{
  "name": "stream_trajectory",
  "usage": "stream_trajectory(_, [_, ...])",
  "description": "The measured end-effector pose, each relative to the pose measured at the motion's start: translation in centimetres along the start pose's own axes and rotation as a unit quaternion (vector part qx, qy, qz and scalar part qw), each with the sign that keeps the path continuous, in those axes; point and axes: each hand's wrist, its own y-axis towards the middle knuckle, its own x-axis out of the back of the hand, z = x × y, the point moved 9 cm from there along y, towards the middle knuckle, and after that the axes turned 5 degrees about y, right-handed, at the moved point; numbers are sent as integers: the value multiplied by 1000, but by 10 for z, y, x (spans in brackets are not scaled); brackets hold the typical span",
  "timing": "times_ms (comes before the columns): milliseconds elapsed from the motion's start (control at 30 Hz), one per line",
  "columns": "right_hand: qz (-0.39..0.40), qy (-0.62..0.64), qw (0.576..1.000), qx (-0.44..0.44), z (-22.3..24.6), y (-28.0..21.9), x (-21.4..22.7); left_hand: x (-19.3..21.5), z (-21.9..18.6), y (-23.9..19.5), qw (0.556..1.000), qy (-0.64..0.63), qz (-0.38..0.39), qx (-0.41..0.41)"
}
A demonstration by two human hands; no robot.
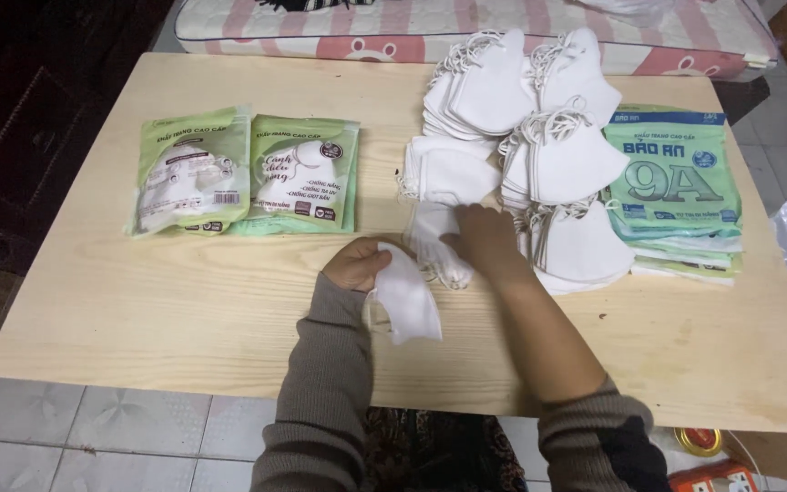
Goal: Folding face masks and placing them into plastic packaging bags
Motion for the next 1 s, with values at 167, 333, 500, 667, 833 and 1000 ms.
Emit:
stream_trajectory(167, [-105, 9, 994, -7, -38, -23, -27, 32, 26, 8, 998, 37, -53, 25])
stream_trajectory(333, [-148, 37, 988, -17, -37, -35, -16, 49, 34, -5, 991, 43, -123, 16])
stream_trajectory(500, [-34, 145, 988, -45, -34, -32, -17, 17, 24, -31, 979, 101, -170, 53])
stream_trajectory(667, [-111, 126, 986, 7, -41, -32, -18, 22, 21, -33, 959, 152, -231, 57])
stream_trajectory(833, [-221, 62, 972, 59, -46, -30, -29, 43, 32, -35, 946, 149, -284, 52])
stream_trajectory(1000, [-287, 73, 950, 94, -43, -37, -14, 47, 36, -34, 944, 142, -296, 40])
